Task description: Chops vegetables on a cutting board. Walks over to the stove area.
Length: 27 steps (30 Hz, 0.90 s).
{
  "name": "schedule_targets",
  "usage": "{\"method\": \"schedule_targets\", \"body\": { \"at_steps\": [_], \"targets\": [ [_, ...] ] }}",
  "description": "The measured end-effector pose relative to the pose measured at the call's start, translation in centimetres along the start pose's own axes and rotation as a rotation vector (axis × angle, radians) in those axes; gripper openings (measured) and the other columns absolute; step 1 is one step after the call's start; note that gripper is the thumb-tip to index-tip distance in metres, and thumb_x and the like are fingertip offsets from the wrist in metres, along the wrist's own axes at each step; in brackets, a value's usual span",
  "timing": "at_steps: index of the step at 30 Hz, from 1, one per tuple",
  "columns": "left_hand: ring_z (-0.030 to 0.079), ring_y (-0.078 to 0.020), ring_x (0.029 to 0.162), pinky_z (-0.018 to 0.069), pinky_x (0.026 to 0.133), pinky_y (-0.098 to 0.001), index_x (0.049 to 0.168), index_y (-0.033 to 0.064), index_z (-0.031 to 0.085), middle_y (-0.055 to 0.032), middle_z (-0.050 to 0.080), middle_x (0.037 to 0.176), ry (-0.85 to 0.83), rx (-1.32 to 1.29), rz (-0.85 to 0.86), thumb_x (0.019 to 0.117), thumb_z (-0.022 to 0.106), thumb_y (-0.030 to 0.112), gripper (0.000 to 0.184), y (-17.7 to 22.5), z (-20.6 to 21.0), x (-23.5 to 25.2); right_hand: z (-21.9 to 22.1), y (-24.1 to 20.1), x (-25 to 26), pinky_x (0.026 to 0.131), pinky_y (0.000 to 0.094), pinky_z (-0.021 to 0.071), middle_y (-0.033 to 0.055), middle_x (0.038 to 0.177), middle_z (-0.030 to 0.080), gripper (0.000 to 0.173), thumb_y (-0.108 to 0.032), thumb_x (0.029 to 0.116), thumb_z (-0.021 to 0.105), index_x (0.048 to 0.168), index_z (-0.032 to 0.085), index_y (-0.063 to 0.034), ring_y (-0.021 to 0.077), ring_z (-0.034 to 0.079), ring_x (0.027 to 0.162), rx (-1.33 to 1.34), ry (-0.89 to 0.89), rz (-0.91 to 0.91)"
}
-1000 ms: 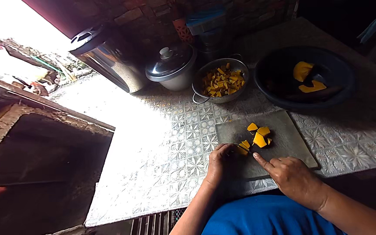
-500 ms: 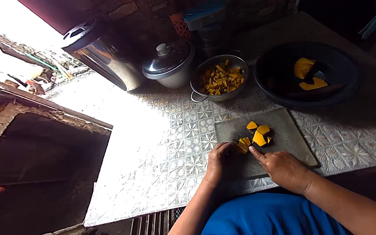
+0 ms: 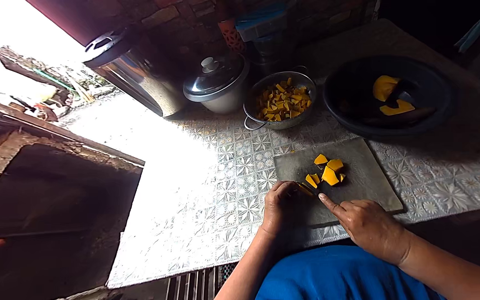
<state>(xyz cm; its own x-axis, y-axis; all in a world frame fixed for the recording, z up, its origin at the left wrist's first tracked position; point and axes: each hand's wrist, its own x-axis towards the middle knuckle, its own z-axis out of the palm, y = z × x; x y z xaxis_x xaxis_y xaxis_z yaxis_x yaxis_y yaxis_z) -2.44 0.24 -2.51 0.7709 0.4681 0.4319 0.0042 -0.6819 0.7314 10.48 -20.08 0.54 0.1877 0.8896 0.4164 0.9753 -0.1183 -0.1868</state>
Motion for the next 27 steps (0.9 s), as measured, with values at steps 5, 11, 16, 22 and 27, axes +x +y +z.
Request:
{"method": "schedule_targets", "body": {
  "at_steps": [5, 11, 16, 22, 27],
  "targets": [
    [0.070, -0.0075, 0.079, 0.0586, 0.070, -0.0195, 0.097, 0.0008, 0.075, -0.0093, 0.074, 0.095, -0.003, 0.007, 0.003, 0.0858, 0.073, 0.004, 0.012, -0.1, -0.1, 0.0, -0.6, 0.4, 0.6, 0.041, 0.0372, 0.0448, 0.0068, 0.056, 0.057, 0.050, -0.004, 0.0868, 0.055, 0.135, 0.069, -0.0071, 0.0241, 0.057, 0.045, -0.014, -0.120, -0.027],
    [0.070, -0.0071, 0.078, 0.0582, 0.069, -0.0191, 0.095, 0.0019, 0.076, -0.0086, 0.075, 0.094, 0.003, 0.030, 0.013, 0.0860, 0.072, 0.004, 0.010, -0.2, -0.1, 0.0, -0.8, 1.0, 1.4, 0.040, 0.0381, 0.0440, 0.0065, 0.055, 0.055, 0.052, -0.002, 0.0862, 0.055, 0.136, 0.067, -0.0049, 0.0247, 0.056, 0.044, -0.008, -0.163, -0.064],
    [0.071, -0.0077, 0.079, 0.0587, 0.071, -0.0197, 0.094, 0.0027, 0.076, -0.0084, 0.075, 0.094, 0.020, 0.033, 0.034, 0.0863, 0.073, 0.006, 0.009, -0.5, 0.1, -0.1, -0.1, 1.1, 1.0, 0.041, 0.0385, 0.0451, 0.0066, 0.054, 0.056, 0.053, -0.003, 0.0866, 0.054, 0.139, 0.065, -0.0026, 0.0251, 0.056, 0.044, 0.025, -0.181, -0.048],
    [0.071, -0.0080, 0.082, 0.0592, 0.074, -0.0198, 0.093, 0.0037, 0.077, -0.0078, 0.076, 0.095, 0.022, 0.041, 0.054, 0.0863, 0.073, 0.005, 0.008, -0.2, 0.3, -0.1, 0.4, 0.3, 1.6, 0.044, 0.0386, 0.0480, 0.0073, 0.056, 0.058, 0.056, 0.001, 0.0846, 0.058, 0.139, 0.064, -0.0039, 0.0252, 0.059, 0.047, 0.022, -0.215, -0.040],
    [0.071, -0.0083, 0.082, 0.0584, 0.074, -0.0196, 0.095, 0.0034, 0.076, -0.0080, 0.075, 0.095, 0.010, 0.080, 0.046, 0.0862, 0.073, 0.005, 0.010, -0.1, 0.2, 0.1, 0.1, 0.6, 3.1, 0.050, 0.0449, 0.0513, 0.0113, 0.062, 0.062, 0.055, -0.003, 0.0916, 0.056, 0.147, 0.056, -0.0034, 0.0312, 0.064, 0.054, 0.079, -0.375, 0.012]
  ]
}}
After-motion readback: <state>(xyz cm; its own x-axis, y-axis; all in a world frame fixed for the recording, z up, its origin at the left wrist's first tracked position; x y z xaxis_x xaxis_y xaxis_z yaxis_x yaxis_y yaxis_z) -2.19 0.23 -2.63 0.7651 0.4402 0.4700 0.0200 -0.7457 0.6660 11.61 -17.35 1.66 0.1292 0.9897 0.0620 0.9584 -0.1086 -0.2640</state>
